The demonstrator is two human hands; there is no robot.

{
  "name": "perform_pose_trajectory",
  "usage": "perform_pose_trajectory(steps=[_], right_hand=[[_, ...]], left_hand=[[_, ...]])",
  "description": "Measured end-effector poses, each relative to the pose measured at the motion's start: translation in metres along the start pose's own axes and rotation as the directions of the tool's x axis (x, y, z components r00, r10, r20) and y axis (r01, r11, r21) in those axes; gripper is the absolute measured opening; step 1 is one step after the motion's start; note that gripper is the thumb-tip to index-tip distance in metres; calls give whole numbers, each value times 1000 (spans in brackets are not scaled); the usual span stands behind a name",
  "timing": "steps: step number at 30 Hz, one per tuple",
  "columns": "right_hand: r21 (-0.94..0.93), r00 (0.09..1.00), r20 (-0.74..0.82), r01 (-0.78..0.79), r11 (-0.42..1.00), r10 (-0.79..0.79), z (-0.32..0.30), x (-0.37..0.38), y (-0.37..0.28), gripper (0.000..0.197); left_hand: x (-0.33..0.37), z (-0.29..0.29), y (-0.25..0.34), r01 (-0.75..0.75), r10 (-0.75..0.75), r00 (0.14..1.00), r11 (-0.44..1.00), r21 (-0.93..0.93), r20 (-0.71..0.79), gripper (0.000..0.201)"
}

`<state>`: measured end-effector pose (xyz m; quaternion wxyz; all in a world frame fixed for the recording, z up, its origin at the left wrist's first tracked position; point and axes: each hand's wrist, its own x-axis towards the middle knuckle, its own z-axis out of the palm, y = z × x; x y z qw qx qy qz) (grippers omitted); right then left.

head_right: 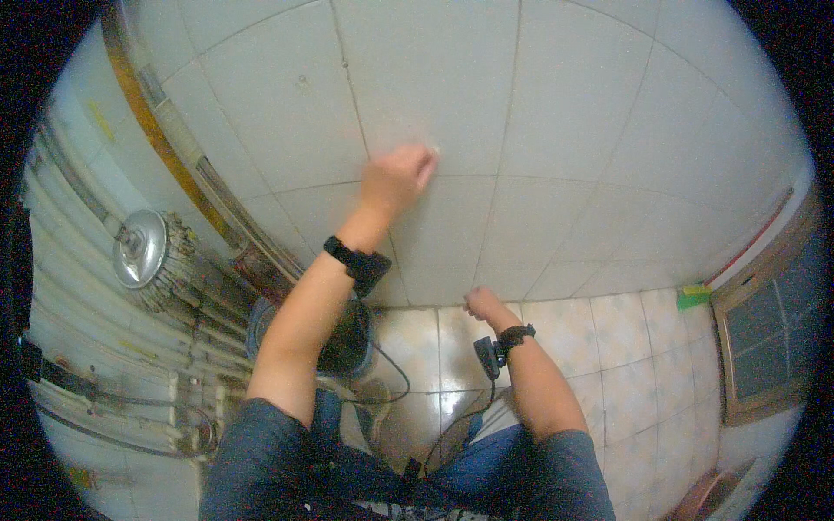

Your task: The recorder uses a piece of white paper or cloth to wipe and clean specific spots on the bathroom wall tiles.

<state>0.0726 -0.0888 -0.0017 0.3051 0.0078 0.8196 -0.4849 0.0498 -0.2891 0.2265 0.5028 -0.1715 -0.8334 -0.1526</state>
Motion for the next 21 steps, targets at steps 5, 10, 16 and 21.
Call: perform_pose_trajectory(steps=[5, 10, 16, 21], right_hand=[[26, 1000, 10, -19, 999, 19, 4, -4, -8, 16], [7, 999, 34, -8, 1000, 8, 2, -8, -10, 15], [25, 1000, 5, 13, 1000, -13, 2, -4, -2, 26], [10, 1000, 25, 1, 1000, -1, 1, 2, 0, 14]], left_hand=[[-2, 5, -4, -143, 133, 981, 988, 58, 144, 10], [36, -30, -7, 151, -150, 971, 989, -13, -184, 9], [1, 6, 3, -71, 71, 997, 997, -13, -3, 12], [18, -9, -11, 41, -39, 999, 997, 67, -32, 11]])
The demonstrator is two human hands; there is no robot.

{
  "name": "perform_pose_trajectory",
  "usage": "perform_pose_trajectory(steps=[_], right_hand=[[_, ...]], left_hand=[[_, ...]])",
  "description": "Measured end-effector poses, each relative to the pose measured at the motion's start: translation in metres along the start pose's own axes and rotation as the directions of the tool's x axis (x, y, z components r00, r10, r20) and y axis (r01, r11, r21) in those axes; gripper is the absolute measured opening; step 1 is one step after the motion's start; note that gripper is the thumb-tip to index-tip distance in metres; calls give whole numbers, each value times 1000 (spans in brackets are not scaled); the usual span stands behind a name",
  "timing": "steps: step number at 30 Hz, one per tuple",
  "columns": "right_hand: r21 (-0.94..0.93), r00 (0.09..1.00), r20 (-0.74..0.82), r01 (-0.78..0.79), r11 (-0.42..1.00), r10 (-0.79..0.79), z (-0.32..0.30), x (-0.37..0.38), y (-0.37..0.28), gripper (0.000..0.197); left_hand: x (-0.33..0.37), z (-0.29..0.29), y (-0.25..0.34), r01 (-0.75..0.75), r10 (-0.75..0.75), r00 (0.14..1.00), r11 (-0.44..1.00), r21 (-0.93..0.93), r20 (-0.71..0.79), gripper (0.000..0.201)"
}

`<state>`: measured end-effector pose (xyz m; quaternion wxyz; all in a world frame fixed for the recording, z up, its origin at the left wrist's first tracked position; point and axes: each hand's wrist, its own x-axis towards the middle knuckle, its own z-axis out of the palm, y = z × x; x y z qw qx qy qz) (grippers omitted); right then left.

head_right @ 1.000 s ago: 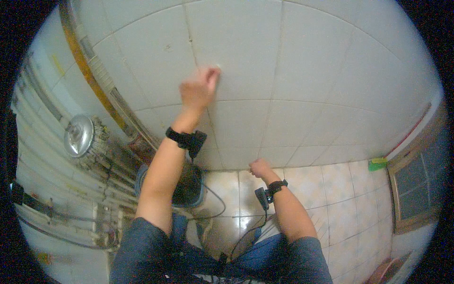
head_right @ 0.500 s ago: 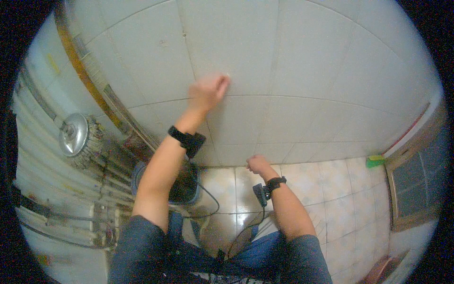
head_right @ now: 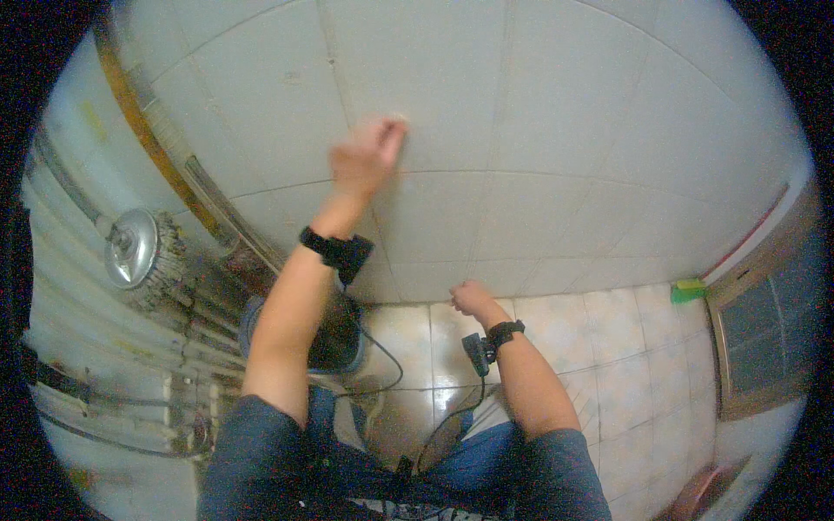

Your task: The recorder uses a piece of white paper or cloth to wipe and clean specific spots on the bathroom wall tiles.

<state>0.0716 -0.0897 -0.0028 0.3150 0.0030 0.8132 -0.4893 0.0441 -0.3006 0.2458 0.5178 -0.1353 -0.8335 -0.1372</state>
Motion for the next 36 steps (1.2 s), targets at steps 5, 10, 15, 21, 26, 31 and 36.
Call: perform_pose_trajectory(steps=[5, 10, 15, 21, 26, 31, 36], right_hand=[[-4, 999, 31, -32, 999, 32, 4, -6, -10, 14], [-13, 999, 29, 29, 999, -29, 5, 2, -2, 14], [36, 998, 59, 30, 999, -32, 5, -6, -11, 14], [-14, 1000, 18, 3, 1000, -3, 5, -8, -12, 14], [-13, 997, 48, 55, 998, -55, 2, -2, -12, 15], [-71, 994, 53, 101, 992, -98, 5, 4, -12, 14], [-84, 991, -25, 129, 988, -132, 13, 1, -11, 28]], left_hand=[[12, -15, -6, 203, -236, 957, 960, -192, -170, 10], [-37, 31, 16, -175, 186, 968, 981, -77, 168, 7], [-30, 25, 5, -187, 190, 980, 981, -59, 54, 7], [-1, -4, -7, 45, -48, 996, 998, -46, -76, 4], [-58, 48, 4, -313, 318, 931, 948, -59, 176, 4], [-26, 40, 12, -240, 244, 967, 969, -63, 74, 3], [8, 21, 33, -61, 54, 993, 996, -64, -107, 4]])
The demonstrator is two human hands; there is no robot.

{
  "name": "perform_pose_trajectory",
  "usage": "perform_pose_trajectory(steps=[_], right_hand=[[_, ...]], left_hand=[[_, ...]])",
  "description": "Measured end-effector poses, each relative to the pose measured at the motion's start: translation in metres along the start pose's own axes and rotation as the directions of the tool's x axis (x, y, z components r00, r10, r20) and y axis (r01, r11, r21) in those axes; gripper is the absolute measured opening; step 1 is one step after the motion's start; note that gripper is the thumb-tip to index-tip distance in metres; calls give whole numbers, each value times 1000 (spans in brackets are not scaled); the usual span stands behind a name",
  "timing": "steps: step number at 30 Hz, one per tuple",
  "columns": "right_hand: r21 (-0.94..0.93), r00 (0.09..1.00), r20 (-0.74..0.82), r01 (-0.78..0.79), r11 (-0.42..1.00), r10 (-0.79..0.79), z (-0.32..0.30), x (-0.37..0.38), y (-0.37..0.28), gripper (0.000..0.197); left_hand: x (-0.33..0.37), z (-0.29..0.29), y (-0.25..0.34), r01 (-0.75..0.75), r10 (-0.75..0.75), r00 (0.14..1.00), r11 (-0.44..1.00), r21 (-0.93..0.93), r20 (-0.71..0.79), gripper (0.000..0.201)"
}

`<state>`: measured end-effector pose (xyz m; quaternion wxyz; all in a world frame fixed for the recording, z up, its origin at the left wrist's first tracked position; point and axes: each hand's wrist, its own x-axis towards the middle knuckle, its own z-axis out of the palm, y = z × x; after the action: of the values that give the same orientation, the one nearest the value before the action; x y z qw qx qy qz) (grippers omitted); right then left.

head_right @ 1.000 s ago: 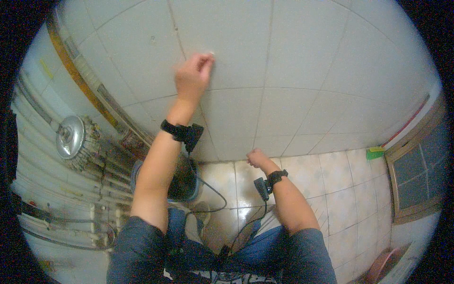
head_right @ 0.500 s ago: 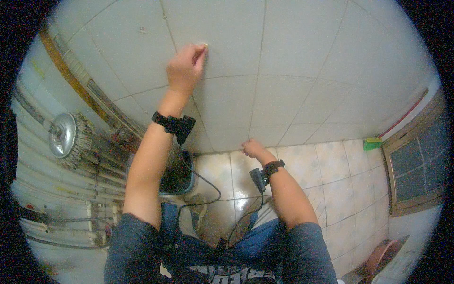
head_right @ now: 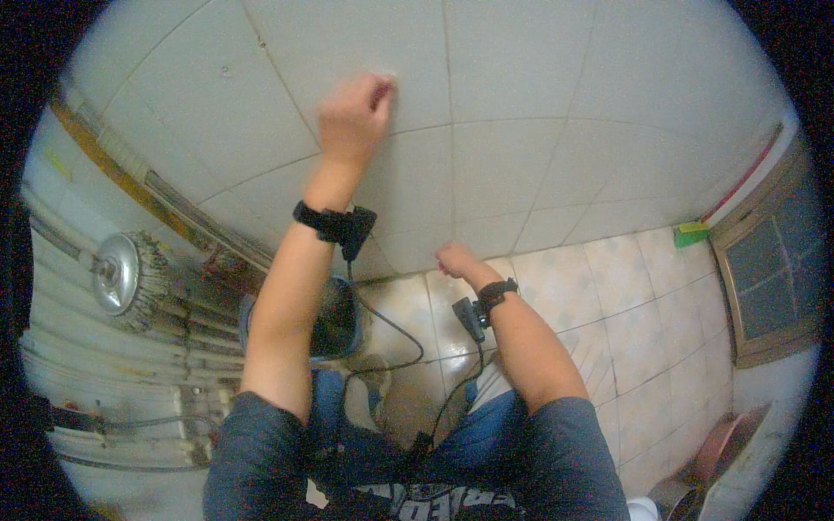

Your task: The recorder uses a piece of white paper or cloth to wipe and clean specific spots on the bathroom wall tiles.

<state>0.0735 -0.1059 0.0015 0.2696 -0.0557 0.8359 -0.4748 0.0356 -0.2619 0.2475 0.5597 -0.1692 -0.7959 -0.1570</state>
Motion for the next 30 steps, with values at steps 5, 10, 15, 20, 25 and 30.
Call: perform_pose_trajectory(steps=[5, 10, 15, 20, 25, 30], right_hand=[[-334, 950, 98, 313, 889, -297, -23, 23, 39, 13], [129, 997, 60, -53, 990, 46, -9, -5, -13, 13], [185, 998, 40, -50, 981, 44, -20, -10, -4, 13], [184, 997, -6, -73, 980, 75, -14, -11, -2, 25], [149, 991, 60, -125, 981, 118, -20, -12, -3, 14], [167, 992, 10, -123, 978, 123, -14, -11, -6, 15]], left_hand=[[-46, 42, 12, -233, 237, 937, 971, -46, 256, 4], [-38, 24, -12, -223, 212, 949, 975, 22, 232, 5], [40, -37, -15, 135, -121, 990, 967, 217, -76, 8], [24, -24, -21, 164, -152, 975, 985, 62, -159, 9], [-10, -16, -14, -55, 44, 990, 995, 81, 133, 9], [2, -40, -34, 63, -69, 995, 995, 83, 72, 9]])
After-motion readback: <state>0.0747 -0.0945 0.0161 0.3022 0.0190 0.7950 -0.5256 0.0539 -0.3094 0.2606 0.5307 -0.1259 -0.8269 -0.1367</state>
